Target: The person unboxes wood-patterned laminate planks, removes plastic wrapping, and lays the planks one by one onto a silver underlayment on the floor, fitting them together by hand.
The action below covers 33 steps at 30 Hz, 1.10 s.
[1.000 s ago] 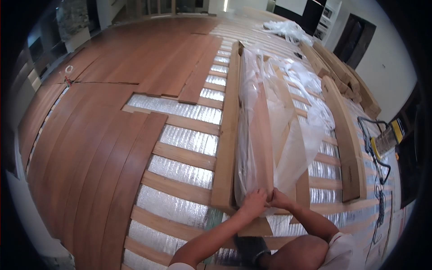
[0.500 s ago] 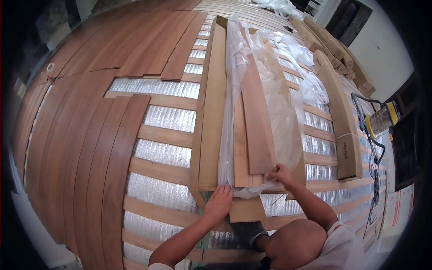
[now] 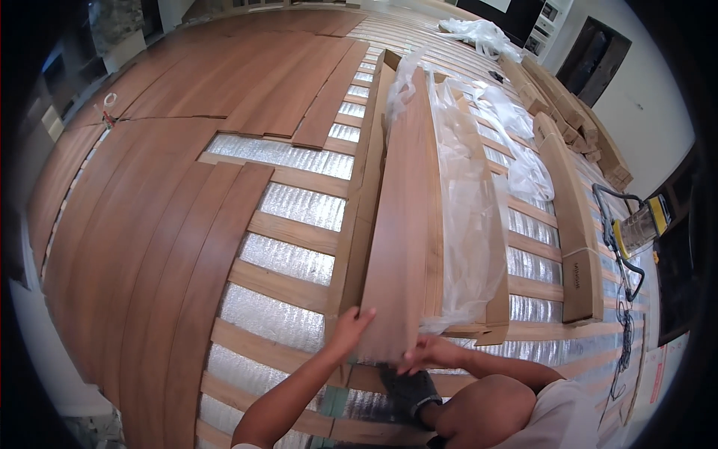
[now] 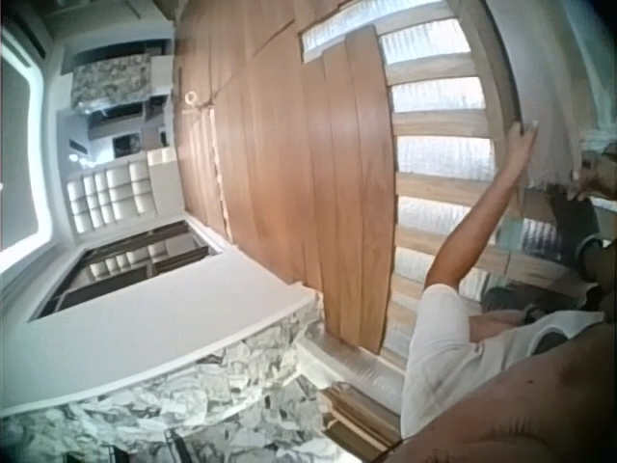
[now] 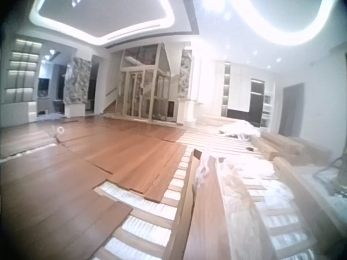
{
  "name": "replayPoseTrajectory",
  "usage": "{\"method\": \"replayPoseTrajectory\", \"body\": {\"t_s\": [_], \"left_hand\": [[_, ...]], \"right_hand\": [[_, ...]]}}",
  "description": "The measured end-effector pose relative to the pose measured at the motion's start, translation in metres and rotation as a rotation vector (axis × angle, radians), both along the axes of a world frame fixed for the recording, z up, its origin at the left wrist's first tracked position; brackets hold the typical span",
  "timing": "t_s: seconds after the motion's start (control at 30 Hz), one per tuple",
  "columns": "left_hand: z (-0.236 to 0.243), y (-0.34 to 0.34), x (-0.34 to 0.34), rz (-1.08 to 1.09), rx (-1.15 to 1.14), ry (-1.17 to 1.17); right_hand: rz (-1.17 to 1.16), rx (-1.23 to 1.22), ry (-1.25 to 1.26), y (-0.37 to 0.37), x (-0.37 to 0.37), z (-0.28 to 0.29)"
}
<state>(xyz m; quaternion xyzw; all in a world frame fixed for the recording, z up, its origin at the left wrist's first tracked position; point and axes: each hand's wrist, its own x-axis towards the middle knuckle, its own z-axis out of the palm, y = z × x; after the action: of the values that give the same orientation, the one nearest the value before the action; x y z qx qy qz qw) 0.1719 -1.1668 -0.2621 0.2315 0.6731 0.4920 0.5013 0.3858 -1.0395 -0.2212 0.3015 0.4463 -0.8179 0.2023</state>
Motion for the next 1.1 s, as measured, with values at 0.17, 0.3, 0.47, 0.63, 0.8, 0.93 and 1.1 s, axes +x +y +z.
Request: {"method": "replayPoseTrajectory", "body": {"t_s": [0.17, 0.3, 0.47, 0.63, 0.8, 0.93, 1.1], "left_hand": [[0.022, -0.102, 0.006, 0.047, -0.134, 0.253], [0.066, -0.182, -0.008, 0.093, -0.228, 0.173], [0.141, -0.252, -0.016, 0.024, -0.408, 0.444], [0.219, -0.285, 0.026, 0.091, -0.675, 0.756], [0.201, -0.363, 0.086, 0.306, -0.624, 1.325], [0.157, -0.402, 0.11, 0.55, -0.607, 1.592], [0.126, -0.376, 0.101, 0.61, -0.709, 0.924]], "right_hand": [[0.472, -0.232, -0.074, -0.039, -0.026, -0.001], [-0.04, 0.082, 0.134, 0.01, -0.076, -0.02], [-0.703, 0.07, 0.147, 0.109, -0.175, -0.046], [-0.706, -0.146, 0.526, 0.096, -0.233, -0.002], [-0.782, -0.33, 0.538, 0.021, -0.246, 0.037], [-0.586, -0.517, 0.863, -0.021, -0.257, 0.123], [-0.271, -0.618, 1.141, -0.044, -0.318, 0.217]]}}
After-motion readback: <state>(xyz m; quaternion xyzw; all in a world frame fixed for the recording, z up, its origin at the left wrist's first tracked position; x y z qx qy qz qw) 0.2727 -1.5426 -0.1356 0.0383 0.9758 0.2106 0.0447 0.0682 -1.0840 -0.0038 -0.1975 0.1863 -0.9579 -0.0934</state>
